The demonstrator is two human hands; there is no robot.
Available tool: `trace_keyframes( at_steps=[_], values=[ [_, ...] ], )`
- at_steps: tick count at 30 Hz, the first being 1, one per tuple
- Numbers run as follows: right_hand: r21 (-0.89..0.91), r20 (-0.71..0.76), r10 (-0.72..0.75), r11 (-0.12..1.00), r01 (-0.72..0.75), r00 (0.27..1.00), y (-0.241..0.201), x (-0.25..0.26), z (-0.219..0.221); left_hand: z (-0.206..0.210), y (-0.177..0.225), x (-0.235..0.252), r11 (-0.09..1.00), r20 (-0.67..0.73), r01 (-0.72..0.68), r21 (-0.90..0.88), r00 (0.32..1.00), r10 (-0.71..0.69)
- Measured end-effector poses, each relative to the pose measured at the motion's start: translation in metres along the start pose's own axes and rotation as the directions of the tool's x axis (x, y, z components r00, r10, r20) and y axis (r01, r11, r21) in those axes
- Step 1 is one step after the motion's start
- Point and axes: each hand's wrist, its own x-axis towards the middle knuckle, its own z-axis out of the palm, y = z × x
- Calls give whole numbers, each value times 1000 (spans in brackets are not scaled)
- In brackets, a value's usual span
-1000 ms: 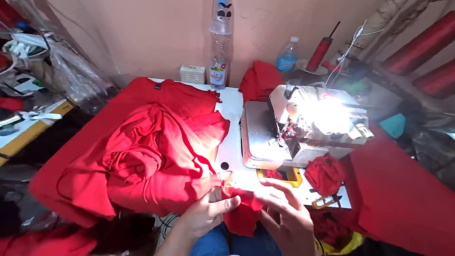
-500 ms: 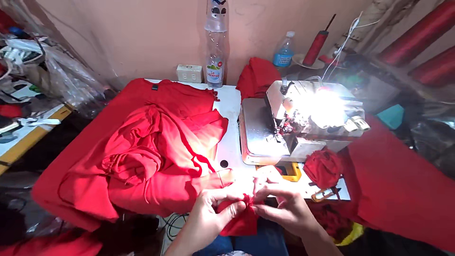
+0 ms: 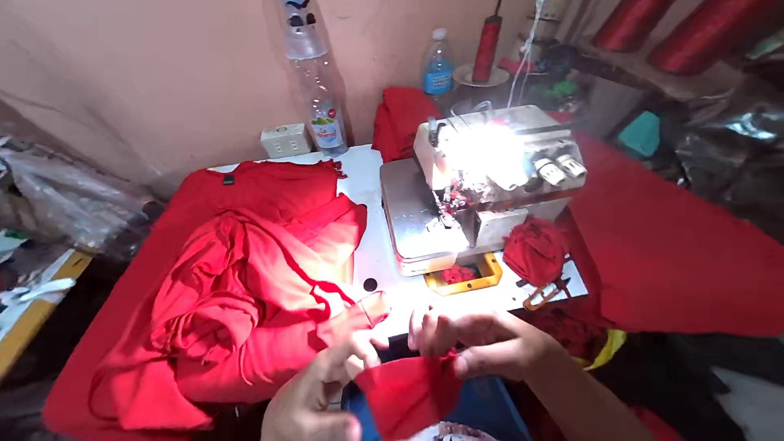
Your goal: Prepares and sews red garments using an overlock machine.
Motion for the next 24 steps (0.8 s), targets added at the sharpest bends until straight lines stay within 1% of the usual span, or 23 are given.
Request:
trace_keyframes(
  at_steps=[1, 2, 3, 4, 5, 6, 7, 8, 9, 10, 11, 12, 13, 14, 15, 16, 17, 18, 19, 21, 22, 23, 24],
  values=[
    [182, -6, -8, 983, 9, 1000, 2, -1, 1, 4, -6, 0, 989, -68, -64, -133, 996, 55],
    [292, -16, -7, 956, 11, 1000, 2, -3, 4, 7, -12, 1, 966, -130, -126, -226, 987, 98],
    [315, -36, -4, 949, 15, 999, 0, -3, 7, 9, -18, 3, 959, -163, -166, -228, 978, 131],
    [244, -72, -7, 970, 24, 997, -4, -3, 11, 8, -24, 4, 977, -147, -170, -128, 978, 151],
    [68, -101, -23, 997, 30, 995, -9, -2, 15, 8, -28, 6, 989, -124, -138, 44, 982, 143],
    [-177, -103, -53, 984, 34, 993, -14, 0, 17, 12, -29, 10, 969, -124, -84, 233, 986, 115],
    [-436, -80, -87, 899, 44, 993, -19, 2, 19, 19, -30, 13, 923, -134, -34, 383, 987, 92],
    [-642, -42, -106, 764, 54, 993, -22, 3, 20, 26, -30, 15, 874, -143, -1, 486, 986, 81],
    [-780, -13, -110, 623, 59, 994, -23, 2, 22, 34, -31, 19, 841, -167, 14, 540, 982, 91],
    [-843, 4, -115, 534, 65, 993, -24, 2, 23, 41, -34, 24, 813, -235, 22, 582, 961, 143],
    [-850, 9, -121, 521, 71, 993, -23, 1, 23, 47, -38, 29, 789, -325, 35, 613, 922, 212],
    [-811, 1, -120, 581, 71, 993, -22, 1, 22, 50, -43, 32, 783, -425, 51, 620, 861, 280],
    [-717, -19, -106, 695, 60, 994, -21, 0, 20, 51, -47, 34, 805, -501, 51, 591, 805, 317],
    [-577, -57, -73, 816, 27, 996, -20, -1, 18, 49, -51, 34, 847, -552, 24, 531, 768, 324],
    [-392, -106, -15, 920, -28, 994, -18, -3, 15, 48, -52, 31, 907, -585, -16, 420, 759, 285],
    [-190, -131, 55, 979, -79, 990, -14, -5, 11, 47, -50, 25, 972, -600, -70, 222, 776, 193],
    [-4, -122, 112, 994, -113, 986, -9, -6, 7, 48, -46, 18, 991, -597, -120, -59, 800, 61],
    [135, -89, 145, 982, -132, 985, -3, -6, 4, 47, -46, 9, 945, -544, -139, -295, 838, -46],
    [229, -48, 154, 963, -139, 987, 1, -5, 4, 44, -49, 3, 916, -448, -105, -387, 890, -87],
    [347, -7, 121, 931, -111, 993, 1, 1, 9, 40, -54, 9, 977, -179, -22, -214, 984, -17],
    [368, -3, 102, 925, -94, 995, -3, 3, 11, 39, -56, 12, 993, -76, -7, -122, 997, -2],
    [348, -3, 103, 933, -96, 995, -7, 4, 12, 39, -56, 13, 993, -48, -1, -114, 999, -5],
    [295, -10, 114, 950, -106, 993, -10, 5, 11, 38, -57, 11, 983, -68, -14, -182, 998, 2]
  ],
)
